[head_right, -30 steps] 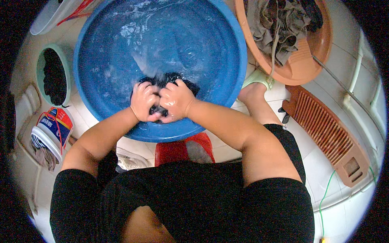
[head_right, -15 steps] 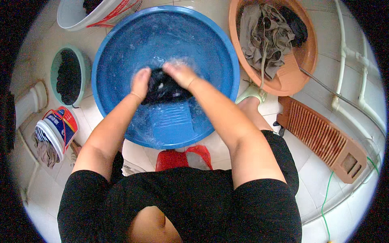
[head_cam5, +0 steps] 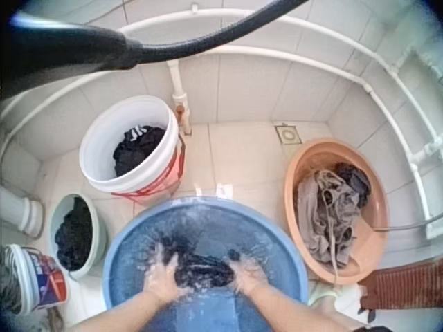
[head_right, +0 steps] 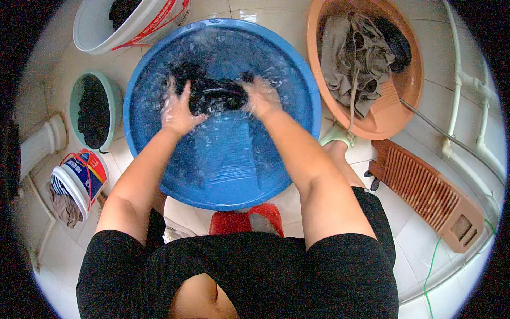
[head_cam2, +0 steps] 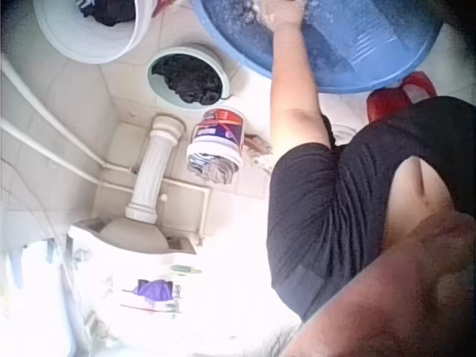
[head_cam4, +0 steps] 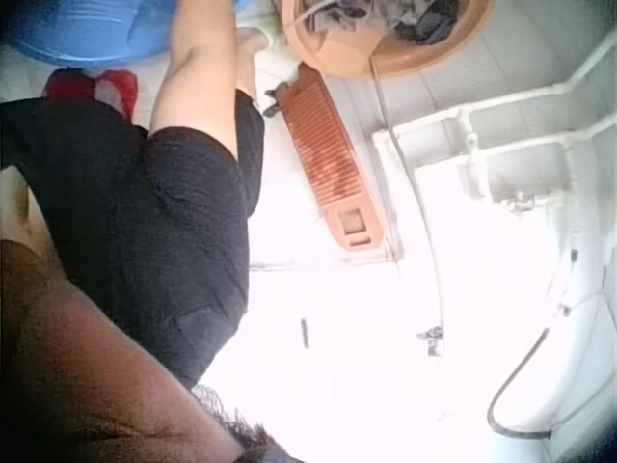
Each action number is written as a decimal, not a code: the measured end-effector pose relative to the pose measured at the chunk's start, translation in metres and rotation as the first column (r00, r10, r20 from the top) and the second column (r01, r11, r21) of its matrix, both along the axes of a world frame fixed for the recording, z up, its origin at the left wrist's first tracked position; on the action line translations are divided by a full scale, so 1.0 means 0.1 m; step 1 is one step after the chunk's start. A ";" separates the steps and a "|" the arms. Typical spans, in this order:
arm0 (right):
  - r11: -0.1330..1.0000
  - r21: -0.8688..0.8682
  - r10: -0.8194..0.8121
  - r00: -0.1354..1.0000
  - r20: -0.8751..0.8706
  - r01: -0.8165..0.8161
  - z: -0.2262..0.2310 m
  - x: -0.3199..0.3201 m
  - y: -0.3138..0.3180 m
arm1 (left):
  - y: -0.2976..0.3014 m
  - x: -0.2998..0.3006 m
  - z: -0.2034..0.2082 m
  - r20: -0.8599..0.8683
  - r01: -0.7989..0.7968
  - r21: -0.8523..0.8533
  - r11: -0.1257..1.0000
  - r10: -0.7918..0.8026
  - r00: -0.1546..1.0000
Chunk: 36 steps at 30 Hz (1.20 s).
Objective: The person hand-washes dark-colored garments in a blue basin filled with water, scrubbing and wringing them out. They then transfer the wet clothes to a larger orange basin and continue washing and wringing them by hand.
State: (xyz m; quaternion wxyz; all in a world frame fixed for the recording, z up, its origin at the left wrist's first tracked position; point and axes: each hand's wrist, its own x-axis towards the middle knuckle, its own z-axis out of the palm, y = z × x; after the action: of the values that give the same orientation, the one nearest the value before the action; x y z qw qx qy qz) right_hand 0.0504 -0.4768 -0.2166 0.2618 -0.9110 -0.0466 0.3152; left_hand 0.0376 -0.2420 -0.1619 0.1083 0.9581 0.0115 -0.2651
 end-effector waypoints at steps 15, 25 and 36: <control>0.948 -0.308 -0.061 0.907 -0.416 -0.077 1.04 -0.27 -0.22 | 0.60 -0.44 0.13 -0.205 -0.141 -0.137 0.981 0.111 0.972; 0.890 0.444 0.037 0.988 0.150 -0.101 3.44 -0.41 0.44 | 0.01 -0.59 1.49 0.009 -0.043 -0.289 0.956 0.048 0.999; 0.390 0.914 0.134 0.989 0.060 -0.108 4.70 -0.96 0.04 | 0.06 -0.73 2.77 -0.347 -0.306 -0.937 -0.169 0.345 0.872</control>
State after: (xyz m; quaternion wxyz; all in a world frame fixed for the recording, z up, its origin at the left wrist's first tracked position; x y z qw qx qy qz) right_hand -0.0454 -0.4727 0.2533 0.6946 -0.6091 -0.2742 0.2669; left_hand -0.0355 -0.2362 0.1153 0.8282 0.5400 0.0562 -0.1389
